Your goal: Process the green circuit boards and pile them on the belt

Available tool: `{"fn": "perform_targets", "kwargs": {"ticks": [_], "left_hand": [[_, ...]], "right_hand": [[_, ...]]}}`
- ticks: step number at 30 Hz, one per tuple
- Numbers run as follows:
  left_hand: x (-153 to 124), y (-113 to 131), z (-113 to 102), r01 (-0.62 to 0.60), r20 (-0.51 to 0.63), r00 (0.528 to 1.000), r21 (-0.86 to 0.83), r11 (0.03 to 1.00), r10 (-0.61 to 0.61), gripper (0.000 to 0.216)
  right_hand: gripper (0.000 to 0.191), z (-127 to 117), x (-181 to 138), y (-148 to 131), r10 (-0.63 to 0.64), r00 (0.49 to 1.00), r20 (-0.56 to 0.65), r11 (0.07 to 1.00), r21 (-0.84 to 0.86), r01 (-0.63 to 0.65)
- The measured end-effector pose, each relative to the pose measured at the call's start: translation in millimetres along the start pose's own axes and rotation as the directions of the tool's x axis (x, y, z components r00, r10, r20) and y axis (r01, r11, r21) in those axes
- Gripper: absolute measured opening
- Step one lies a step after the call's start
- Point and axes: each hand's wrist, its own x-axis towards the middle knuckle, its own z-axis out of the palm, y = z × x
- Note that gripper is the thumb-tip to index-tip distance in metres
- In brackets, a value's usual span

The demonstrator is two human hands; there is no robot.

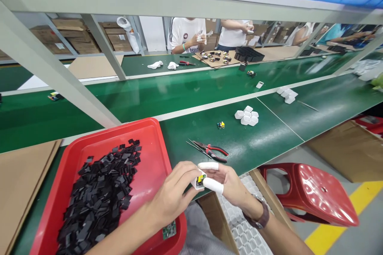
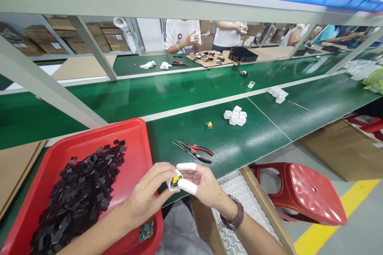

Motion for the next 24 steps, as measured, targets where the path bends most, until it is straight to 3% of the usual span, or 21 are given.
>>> {"fn": "perform_targets", "kwargs": {"ticks": [5, 8, 12, 16, 20, 24], "left_hand": [[-1.4, 2.1, 3.5, -0.064, 0.020, 0.998, 0.074, 0.995, 0.063, 0.041], [-4.1, -4.8, 3.6, -0.026, 0.069, 0.998, 0.162, 0.987, 0.015, 0.036], [-6.9, -23.3, 3.9, 0.105, 0.173, 0.974, 0.234, 0.967, -0.148, 0.022], [-3.2, -30.9, 14.2, 0.163, 0.248, 0.945, 0.202, 0.966, -0.211, 0.019], [6.1, -31.3, 26.8, 0.285, 0.299, 0.904, 0.116, 0.951, -0.307, 0.015], [18.1, -37.5, 21.2, 0.450, 0.308, 0.855, -0.042, 0.892, -0.417, 0.017]], "right_hand": [[0.043, 5.9, -2.5, 3.3, -0.009, 0.995, -0.098, 1.000, -0.023, 0.007], [0.052, -0.8, -1.3, 5.6, -0.002, 0.996, -0.084, 0.999, -0.037, -0.001], [0.053, -26.2, -0.7, 7.5, -0.189, 0.948, -0.256, 0.935, -0.341, 0.094], [0.034, -51.6, -2.8, 12.6, -0.321, 0.858, -0.402, 0.834, -0.550, 0.054], [0.030, -61.5, -5.3, 19.7, -0.378, 0.840, -0.389, 0.763, -0.645, 0.045], [0.027, -66.0, -8.2, 24.3, -0.464, 0.807, -0.365, 0.684, -0.727, 0.064]]}}
